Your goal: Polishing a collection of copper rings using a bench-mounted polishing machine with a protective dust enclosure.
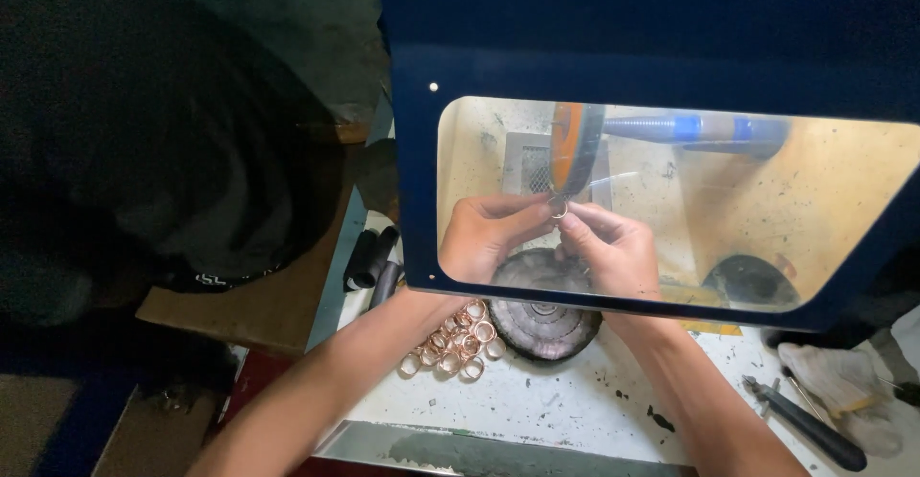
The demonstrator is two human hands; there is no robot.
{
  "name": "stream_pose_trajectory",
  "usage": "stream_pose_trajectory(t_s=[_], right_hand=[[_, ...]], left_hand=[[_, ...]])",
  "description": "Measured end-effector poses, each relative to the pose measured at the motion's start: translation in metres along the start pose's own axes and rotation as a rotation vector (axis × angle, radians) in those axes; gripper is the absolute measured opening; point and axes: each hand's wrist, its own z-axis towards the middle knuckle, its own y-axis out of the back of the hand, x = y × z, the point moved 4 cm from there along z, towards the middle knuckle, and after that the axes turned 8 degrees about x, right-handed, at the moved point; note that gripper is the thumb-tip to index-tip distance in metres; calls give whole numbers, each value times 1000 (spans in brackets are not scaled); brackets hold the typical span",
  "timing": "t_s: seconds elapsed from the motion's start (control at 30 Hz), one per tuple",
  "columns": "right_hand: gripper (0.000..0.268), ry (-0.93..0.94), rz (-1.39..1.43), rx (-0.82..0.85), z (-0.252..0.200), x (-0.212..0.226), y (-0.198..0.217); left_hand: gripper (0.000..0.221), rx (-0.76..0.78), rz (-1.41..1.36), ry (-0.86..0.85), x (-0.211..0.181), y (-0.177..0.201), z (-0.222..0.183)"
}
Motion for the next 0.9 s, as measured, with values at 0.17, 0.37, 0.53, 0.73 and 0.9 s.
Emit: stream_pose_trajectory(t_s=[0.17,0.37,0.53,0.73,0.9], right_hand=[[28,11,107,-37,15,-27,3],[25,53,43,36,6,3,-7],[25,86,-53,83,3,0,1],[26,53,47,26,11,-20,8],[27,44,57,38,19,-26,6]], left_hand=[[40,-17,41,15,10,4,17],[44,-12,-25,-48,4,4,11],[39,39,-15,-42,-4,-1,-3],[33,-11,18,21,16,8,18],[39,-34,2,10,17,11,23]])
